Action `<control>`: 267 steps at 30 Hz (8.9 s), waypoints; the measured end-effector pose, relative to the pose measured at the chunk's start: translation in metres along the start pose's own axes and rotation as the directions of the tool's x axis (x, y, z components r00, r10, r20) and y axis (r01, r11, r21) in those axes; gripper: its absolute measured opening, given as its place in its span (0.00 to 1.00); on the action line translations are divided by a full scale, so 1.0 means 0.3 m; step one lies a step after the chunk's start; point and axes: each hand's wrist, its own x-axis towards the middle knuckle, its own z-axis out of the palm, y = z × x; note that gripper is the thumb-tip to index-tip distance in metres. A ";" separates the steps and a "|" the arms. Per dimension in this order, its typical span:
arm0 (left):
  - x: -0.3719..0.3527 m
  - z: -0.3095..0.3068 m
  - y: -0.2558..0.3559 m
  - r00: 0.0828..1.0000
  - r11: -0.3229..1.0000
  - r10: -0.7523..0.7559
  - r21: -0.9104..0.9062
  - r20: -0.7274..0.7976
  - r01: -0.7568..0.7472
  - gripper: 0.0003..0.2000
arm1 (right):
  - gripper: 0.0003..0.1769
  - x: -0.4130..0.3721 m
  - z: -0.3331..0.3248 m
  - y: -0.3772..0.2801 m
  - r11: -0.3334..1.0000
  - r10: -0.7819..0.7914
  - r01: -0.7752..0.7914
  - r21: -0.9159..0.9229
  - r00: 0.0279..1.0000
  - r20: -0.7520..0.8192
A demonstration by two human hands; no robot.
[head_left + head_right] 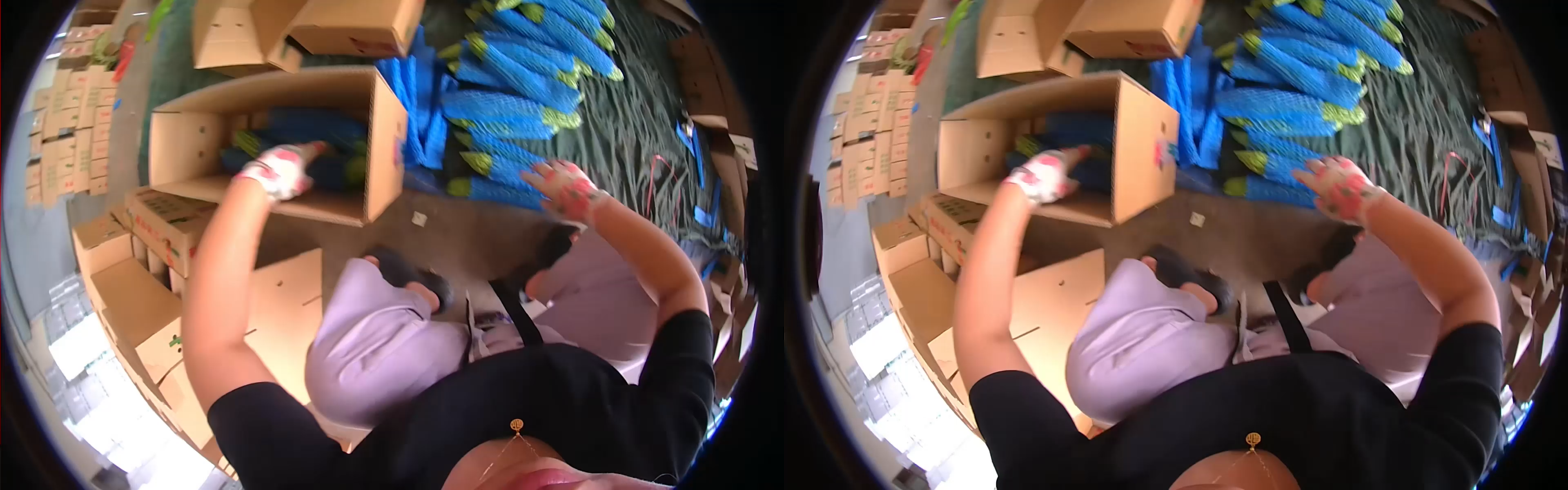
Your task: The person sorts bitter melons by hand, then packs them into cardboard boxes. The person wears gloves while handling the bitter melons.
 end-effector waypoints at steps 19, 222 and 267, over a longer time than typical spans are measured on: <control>-0.182 0.220 0.559 0.765 0.349 0.644 -0.899 0.026 -0.264 0.17 | 0.71 0.223 0.330 0.298 0.875 0.259 -0.348 0.336 0.924 0.283; -0.060 0.913 0.337 0.855 -0.593 -0.173 -0.641 -0.489 -0.487 0.19 | 0.10 0.166 -0.725 -0.866 0.972 0.028 0.105 0.212 0.838 -0.545; -0.145 0.940 0.296 0.847 -0.511 -0.424 -0.687 -0.320 -0.516 0.15 | 0.32 0.247 -0.853 -0.337 0.577 -0.028 0.526 0.625 0.778 -0.628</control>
